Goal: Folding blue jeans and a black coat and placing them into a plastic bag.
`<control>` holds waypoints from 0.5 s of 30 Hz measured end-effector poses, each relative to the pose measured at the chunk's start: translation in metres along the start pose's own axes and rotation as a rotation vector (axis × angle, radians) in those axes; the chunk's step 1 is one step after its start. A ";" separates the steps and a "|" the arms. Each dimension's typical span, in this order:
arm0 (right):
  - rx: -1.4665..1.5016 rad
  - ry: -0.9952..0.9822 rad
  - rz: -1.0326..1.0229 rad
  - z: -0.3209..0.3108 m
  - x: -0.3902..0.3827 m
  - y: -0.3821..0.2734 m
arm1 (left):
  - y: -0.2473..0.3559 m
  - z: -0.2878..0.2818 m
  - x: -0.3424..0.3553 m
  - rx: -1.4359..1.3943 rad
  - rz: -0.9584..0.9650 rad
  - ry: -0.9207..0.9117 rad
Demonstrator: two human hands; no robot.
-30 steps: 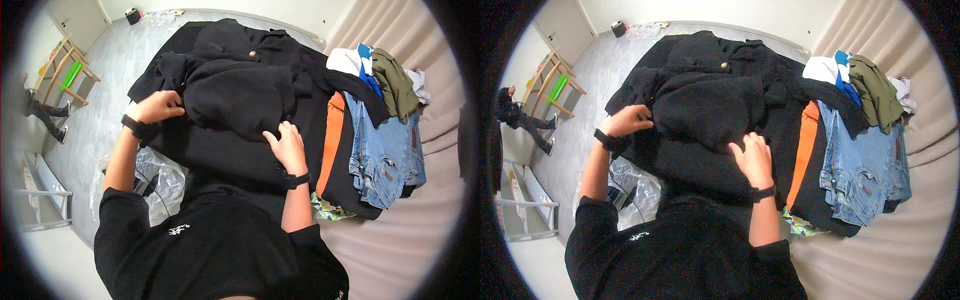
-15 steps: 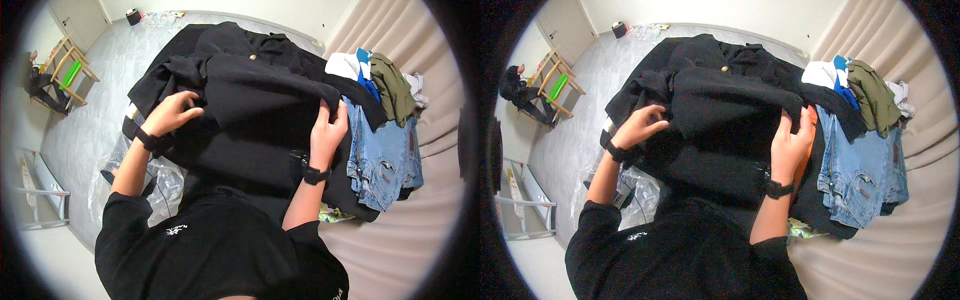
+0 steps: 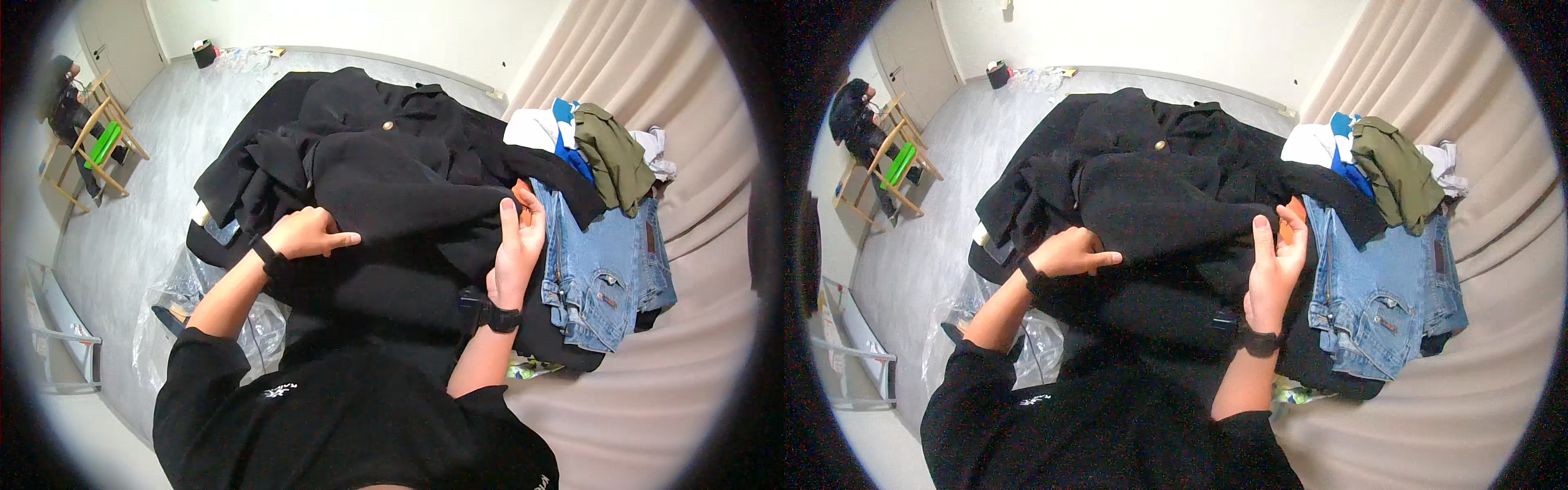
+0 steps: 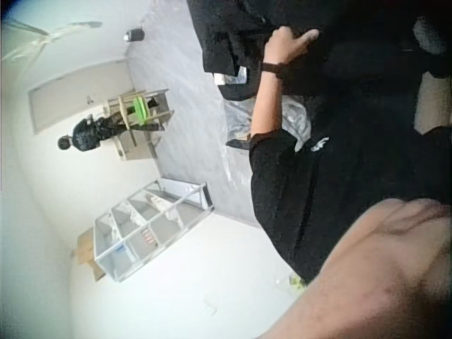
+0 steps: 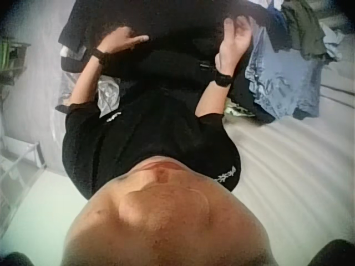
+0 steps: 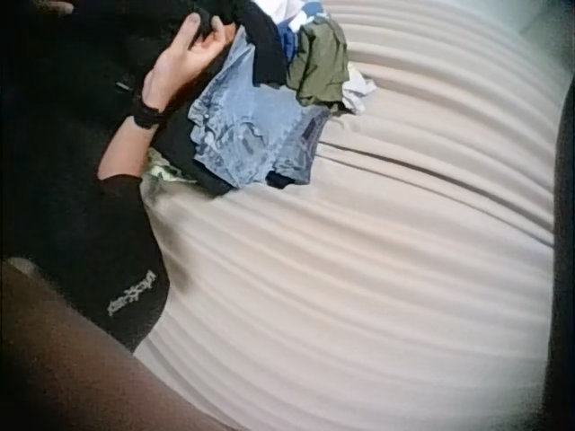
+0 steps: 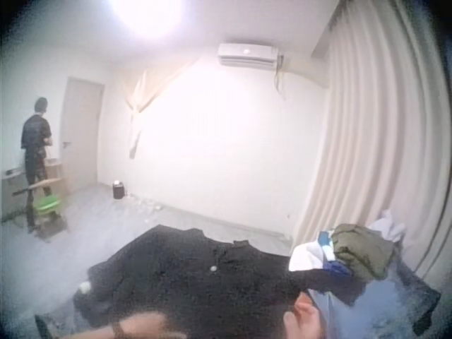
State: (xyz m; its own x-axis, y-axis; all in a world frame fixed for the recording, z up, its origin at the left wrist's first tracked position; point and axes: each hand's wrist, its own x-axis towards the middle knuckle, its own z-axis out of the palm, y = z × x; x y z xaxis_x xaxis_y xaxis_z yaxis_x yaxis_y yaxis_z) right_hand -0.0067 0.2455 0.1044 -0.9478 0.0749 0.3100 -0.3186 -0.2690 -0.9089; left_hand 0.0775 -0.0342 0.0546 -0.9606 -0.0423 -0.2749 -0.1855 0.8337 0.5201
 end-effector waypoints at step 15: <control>0.479 0.040 0.052 -0.012 0.039 -0.016 | -0.006 -0.101 0.015 -1.316 0.517 0.314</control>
State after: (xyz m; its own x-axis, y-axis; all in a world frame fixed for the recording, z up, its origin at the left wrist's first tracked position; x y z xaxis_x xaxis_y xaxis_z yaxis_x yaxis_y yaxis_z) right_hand -0.0392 0.2644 0.1273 -0.9651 0.0840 0.2481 -0.2368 -0.6845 -0.6895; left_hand 0.0431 -0.0955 0.1293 -0.9506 -0.1600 0.2661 0.3036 -0.3004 0.9042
